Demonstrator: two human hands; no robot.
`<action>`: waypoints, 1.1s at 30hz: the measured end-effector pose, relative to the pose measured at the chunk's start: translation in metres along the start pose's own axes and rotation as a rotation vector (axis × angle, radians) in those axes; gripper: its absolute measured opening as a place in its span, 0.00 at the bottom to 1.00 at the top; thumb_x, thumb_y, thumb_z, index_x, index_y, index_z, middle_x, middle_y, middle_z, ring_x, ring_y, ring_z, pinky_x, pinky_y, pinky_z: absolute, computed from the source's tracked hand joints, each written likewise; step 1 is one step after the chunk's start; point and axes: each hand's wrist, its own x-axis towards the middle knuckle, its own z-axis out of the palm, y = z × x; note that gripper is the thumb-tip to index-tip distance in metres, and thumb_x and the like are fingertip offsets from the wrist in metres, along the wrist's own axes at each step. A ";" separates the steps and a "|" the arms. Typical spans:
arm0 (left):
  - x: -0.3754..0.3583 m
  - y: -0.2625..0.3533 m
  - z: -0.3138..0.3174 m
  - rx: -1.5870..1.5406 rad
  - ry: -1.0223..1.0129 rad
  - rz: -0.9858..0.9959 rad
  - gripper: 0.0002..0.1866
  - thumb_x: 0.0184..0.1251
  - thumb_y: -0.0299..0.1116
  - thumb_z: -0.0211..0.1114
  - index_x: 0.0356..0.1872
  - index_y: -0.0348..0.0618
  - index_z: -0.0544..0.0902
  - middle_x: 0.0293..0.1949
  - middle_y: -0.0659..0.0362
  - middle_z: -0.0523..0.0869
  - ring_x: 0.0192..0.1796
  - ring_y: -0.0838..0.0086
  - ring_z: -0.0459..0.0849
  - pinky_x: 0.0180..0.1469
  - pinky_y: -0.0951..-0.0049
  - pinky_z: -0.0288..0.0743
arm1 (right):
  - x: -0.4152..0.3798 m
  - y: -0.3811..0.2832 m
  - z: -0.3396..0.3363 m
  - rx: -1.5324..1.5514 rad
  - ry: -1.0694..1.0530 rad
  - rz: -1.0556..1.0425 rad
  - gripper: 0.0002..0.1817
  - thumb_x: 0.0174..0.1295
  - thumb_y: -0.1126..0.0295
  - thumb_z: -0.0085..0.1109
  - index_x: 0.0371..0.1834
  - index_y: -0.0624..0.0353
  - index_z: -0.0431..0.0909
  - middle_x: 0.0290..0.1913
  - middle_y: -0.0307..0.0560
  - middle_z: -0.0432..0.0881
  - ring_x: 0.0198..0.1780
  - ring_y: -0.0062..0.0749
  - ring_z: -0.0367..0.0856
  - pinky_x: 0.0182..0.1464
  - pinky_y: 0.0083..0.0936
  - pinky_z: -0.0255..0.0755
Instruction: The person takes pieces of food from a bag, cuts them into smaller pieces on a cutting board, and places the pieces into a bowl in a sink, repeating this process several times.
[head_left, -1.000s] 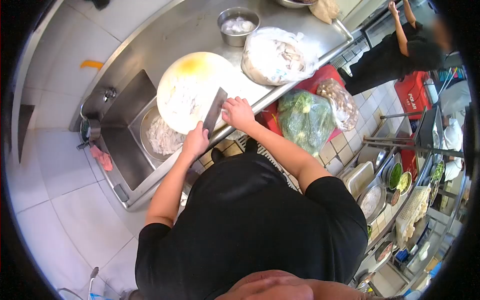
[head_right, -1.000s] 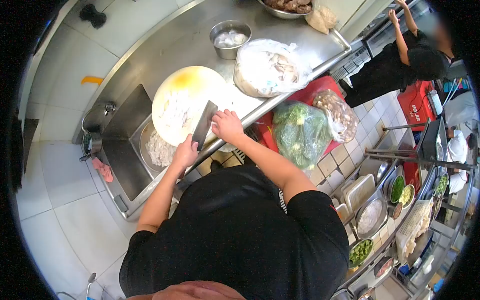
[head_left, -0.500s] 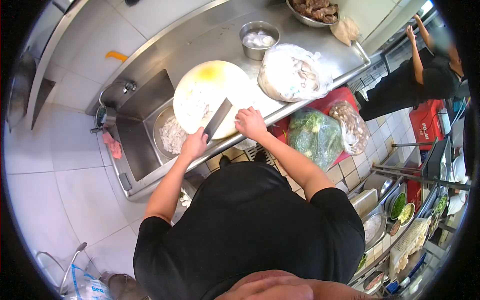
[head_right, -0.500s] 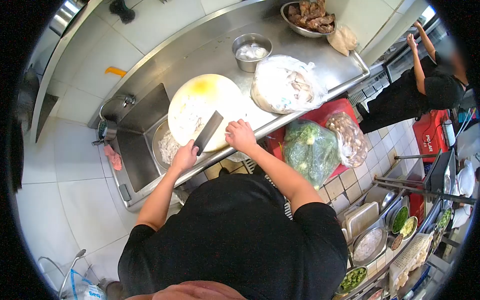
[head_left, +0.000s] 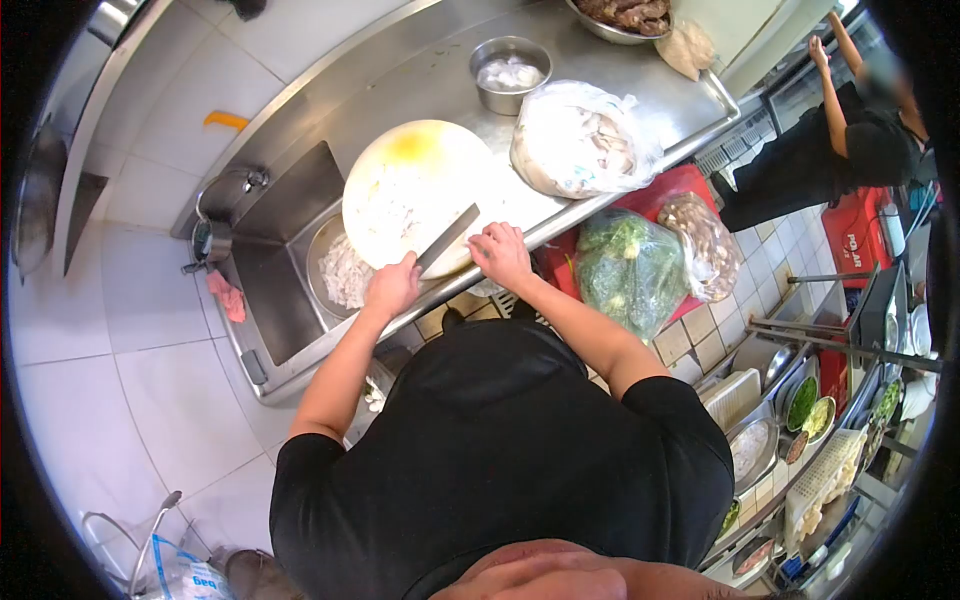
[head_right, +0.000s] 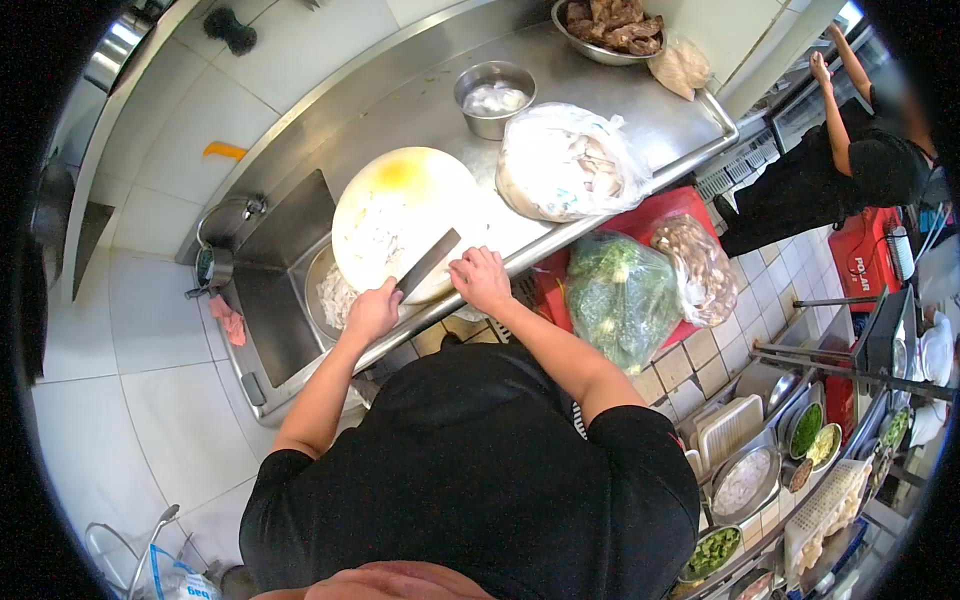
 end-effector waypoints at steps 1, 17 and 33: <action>0.002 -0.002 -0.003 0.093 -0.052 -0.047 0.13 0.77 0.41 0.55 0.50 0.42 0.75 0.35 0.36 0.87 0.41 0.36 0.86 0.47 0.39 0.78 | 0.001 -0.001 0.000 -0.003 0.001 0.011 0.06 0.59 0.62 0.70 0.38 0.46 0.87 0.38 0.37 0.79 0.45 0.35 0.77 0.47 0.37 0.67; 0.004 -0.005 0.033 -0.237 -0.076 0.009 0.16 0.76 0.43 0.58 0.52 0.41 0.76 0.40 0.32 0.86 0.47 0.32 0.83 0.51 0.40 0.75 | 0.078 0.196 -0.111 -0.265 0.314 0.658 0.20 0.64 0.61 0.64 0.52 0.66 0.83 0.49 0.63 0.87 0.53 0.61 0.84 0.57 0.47 0.77; 0.009 -0.073 0.031 -0.261 0.015 -0.107 0.19 0.76 0.41 0.57 0.59 0.41 0.78 0.46 0.35 0.87 0.52 0.39 0.85 0.55 0.45 0.78 | 0.075 0.265 -0.117 -0.009 0.177 1.108 0.29 0.54 0.58 0.79 0.56 0.63 0.85 0.52 0.59 0.89 0.50 0.49 0.88 0.55 0.39 0.81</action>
